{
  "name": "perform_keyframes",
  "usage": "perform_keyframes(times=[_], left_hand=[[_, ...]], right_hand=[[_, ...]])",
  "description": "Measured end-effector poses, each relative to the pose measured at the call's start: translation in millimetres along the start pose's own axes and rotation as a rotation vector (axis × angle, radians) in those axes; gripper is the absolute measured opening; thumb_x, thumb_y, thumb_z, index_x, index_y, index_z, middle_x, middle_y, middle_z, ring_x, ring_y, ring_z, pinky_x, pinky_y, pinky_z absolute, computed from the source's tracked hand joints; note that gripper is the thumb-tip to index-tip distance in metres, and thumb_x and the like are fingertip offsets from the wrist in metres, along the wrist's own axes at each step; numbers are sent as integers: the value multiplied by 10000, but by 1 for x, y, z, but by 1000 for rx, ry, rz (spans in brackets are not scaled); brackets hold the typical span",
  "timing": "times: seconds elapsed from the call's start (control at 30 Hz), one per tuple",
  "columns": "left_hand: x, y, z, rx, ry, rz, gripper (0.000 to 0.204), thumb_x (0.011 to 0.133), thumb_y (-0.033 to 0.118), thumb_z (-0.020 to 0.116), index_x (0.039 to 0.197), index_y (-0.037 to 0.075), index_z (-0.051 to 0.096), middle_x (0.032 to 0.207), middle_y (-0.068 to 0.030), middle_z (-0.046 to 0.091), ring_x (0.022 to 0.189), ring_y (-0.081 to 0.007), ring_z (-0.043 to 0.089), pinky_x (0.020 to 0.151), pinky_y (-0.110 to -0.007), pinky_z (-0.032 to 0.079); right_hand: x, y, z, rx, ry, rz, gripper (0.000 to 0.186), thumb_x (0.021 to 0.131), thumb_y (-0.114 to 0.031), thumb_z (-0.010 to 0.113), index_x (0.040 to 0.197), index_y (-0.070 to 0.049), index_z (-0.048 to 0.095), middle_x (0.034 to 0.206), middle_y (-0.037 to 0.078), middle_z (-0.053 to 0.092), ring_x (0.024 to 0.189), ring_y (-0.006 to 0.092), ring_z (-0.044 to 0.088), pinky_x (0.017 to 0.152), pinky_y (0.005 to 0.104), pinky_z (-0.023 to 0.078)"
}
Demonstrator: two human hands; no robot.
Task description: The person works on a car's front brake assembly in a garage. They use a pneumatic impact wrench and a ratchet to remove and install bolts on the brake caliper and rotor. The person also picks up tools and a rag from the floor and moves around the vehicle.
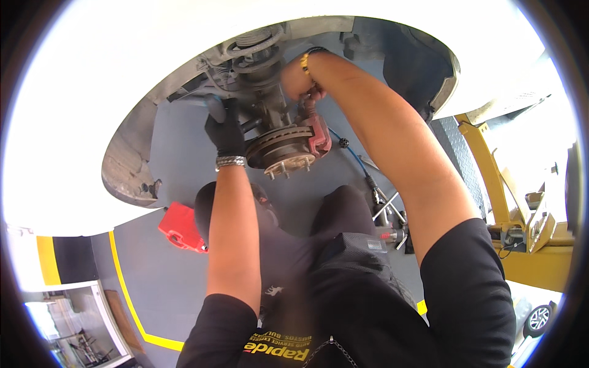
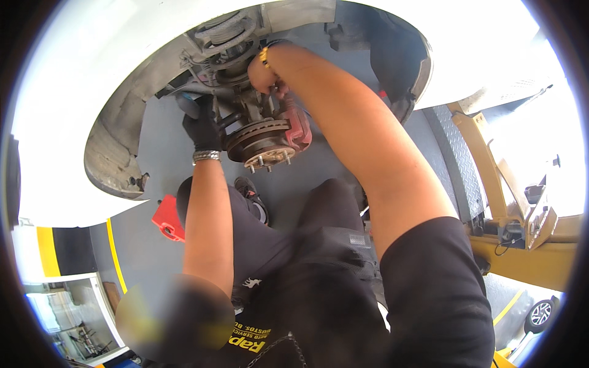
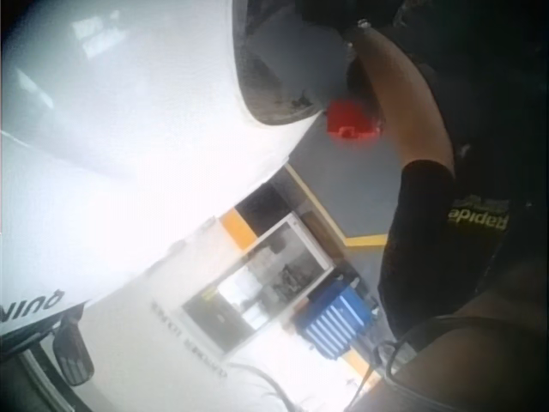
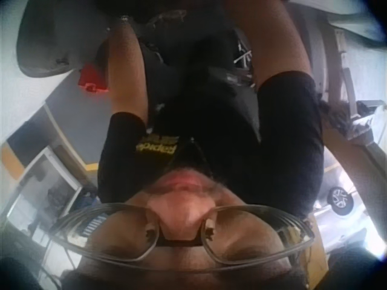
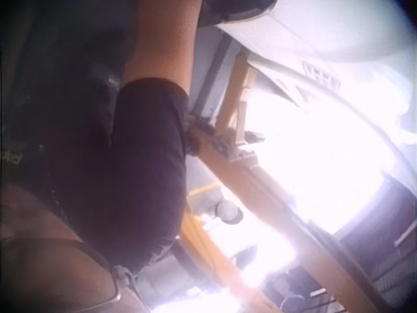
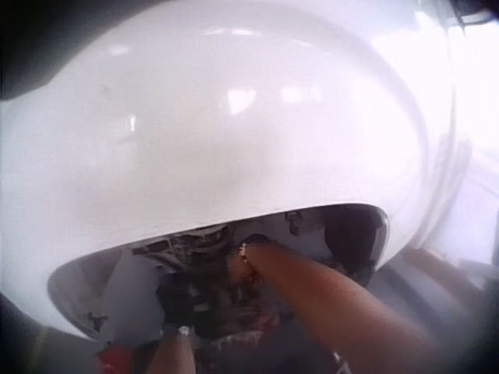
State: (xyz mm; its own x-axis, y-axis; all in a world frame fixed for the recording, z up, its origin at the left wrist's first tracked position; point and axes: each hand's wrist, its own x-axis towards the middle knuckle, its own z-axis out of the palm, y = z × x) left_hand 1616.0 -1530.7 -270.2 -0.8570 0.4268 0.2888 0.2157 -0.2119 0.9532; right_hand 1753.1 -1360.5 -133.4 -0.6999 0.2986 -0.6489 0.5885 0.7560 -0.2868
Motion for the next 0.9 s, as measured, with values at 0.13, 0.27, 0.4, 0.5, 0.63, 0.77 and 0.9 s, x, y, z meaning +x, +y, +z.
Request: perform_keyframes(times=[0.13, 0.27, 0.4, 0.5, 0.63, 0.77, 0.9], left_hand=[[-7, 2, 9, -182, -52, 31, 140, 849, 68, 740, 957, -12, 699, 891, -37, 690, 787, -138, 640, 666, -299, 532], [-10, -7, -9, -264, -125, 32, 164, 823, -8, 723, 977, -33, 672, 917, -77, 683, 790, -193, 667, 694, -362, 606], [-28, -15, 8, -298, -241, 71, 213, 787, -56, 713, 986, -56, 638, 935, -111, 671, 800, -220, 672, 709, -424, 648], [-26, -7, -6, -276, -130, 26, 170, 785, -36, 710, 947, -24, 658, 879, -66, 666, 757, -188, 646, 688, -341, 563], [23, -25, -27, -356, -92, -141, 86, 830, 3, 605, 890, -8, 665, 844, -55, 653, 696, -183, 615, 642, -324, 515], [21, -12, 1, 139, -146, 210, 105, 851, 54, 586, 868, -10, 668, 820, -66, 654, 710, -187, 632, 658, -349, 534], [-18, -30, 1, 247, -139, 500, 79, 846, 88, 645, 846, 13, 670, 828, -57, 656, 729, -173, 634, 669, -344, 537]], right_hand=[[26, -2, 5, 47, -28, 137, 173, 826, -64, 509, 841, 42, 645, 748, 167, 641, 601, 237, 659, 493, 398, 526], [10, -8, 17, 69, 157, 35, 191, 848, -61, 496, 843, 39, 659, 730, 152, 653, 603, 246, 667, 494, 391, 530], [38, 26, 26, -161, 236, -90, 222, 896, -119, 526, 886, 18, 699, 737, 129, 691, 600, 235, 676, 516, 376, 548], [12, 0, 29, 31, 291, -34, 252, 922, -174, 544, 945, -8, 731, 759, 120, 721, 609, 217, 689, 544, 364, 565], [11, -5, 23, 16, 280, -18, 283, 933, -179, 517, 993, -30, 749, 774, 121, 737, 643, 207, 707, 578, 354, 577], [28, 7, 26, -87, 286, -19, 284, 918, -177, 521, 930, -47, 774, 817, 104, 760, 692, 204, 727, 636, 369, 587], [14, 0, 26, -185, 290, -57, 281, 888, -175, 532, 856, -57, 785, 858, 81, 773, 766, 215, 743, 723, 390, 586]])
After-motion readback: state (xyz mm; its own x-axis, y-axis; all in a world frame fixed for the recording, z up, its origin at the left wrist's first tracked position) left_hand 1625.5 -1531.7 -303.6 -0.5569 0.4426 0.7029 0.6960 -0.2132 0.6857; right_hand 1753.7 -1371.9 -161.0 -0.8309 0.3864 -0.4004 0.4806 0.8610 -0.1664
